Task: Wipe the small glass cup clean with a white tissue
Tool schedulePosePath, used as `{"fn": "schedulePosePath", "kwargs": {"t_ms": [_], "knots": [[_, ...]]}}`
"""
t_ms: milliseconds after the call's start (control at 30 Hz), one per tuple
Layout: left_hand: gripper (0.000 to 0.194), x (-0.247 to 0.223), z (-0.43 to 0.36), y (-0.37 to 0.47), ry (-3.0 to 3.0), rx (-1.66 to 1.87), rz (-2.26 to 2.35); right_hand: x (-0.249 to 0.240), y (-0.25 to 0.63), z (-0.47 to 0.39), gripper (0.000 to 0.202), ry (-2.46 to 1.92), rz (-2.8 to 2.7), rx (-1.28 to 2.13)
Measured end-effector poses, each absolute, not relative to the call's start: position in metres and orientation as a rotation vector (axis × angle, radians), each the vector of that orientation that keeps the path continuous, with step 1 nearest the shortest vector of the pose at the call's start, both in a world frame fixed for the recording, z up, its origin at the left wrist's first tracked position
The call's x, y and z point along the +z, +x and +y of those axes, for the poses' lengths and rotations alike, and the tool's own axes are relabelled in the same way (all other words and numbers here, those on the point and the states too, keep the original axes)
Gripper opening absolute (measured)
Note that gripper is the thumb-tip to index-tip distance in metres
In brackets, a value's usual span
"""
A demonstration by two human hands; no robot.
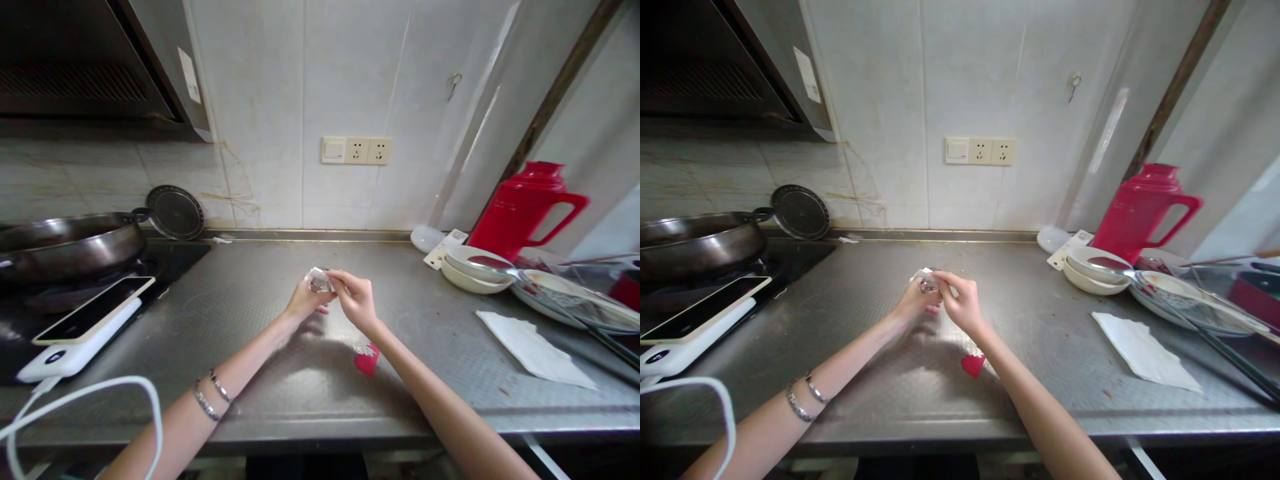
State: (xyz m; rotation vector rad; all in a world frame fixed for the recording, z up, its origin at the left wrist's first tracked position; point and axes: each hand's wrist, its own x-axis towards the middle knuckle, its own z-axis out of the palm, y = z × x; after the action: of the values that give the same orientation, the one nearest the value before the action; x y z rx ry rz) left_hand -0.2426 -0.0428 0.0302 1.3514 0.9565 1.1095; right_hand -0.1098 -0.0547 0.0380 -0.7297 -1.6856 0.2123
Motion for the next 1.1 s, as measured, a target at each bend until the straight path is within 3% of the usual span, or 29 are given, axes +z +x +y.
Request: {"fn": "schedulePosePath", "kwargs": {"t_ms": [133,400,767,1000,1100], "knots": [[0.041,0.035,-0.046,-0.241,1.254,1.123,0.967,0.040,-0.107,-0.048,0.022,-0.855,-1.390,0.289],[0.044,0.036,-0.048,-0.240,1.241,1.088,0.937,0.035,-0.106,-0.047,0.025,-0.836,-1.628,0.254],[0.031,0.036,-0.047,-0.244,1.218,1.133,0.966,0.033,-0.111,-0.056,0.025,-0.730,-1.725,0.178],[0.044,0.033,-0.039,-0.247,1.287,1.197,1.075,0.043,-0.109,-0.057,0.022,-0.805,-1.614,0.268],[0.055,0.028,-0.036,-0.246,1.386,1.221,1.227,0.043,-0.108,-0.054,0.023,-0.830,-1.554,0.113]]}}
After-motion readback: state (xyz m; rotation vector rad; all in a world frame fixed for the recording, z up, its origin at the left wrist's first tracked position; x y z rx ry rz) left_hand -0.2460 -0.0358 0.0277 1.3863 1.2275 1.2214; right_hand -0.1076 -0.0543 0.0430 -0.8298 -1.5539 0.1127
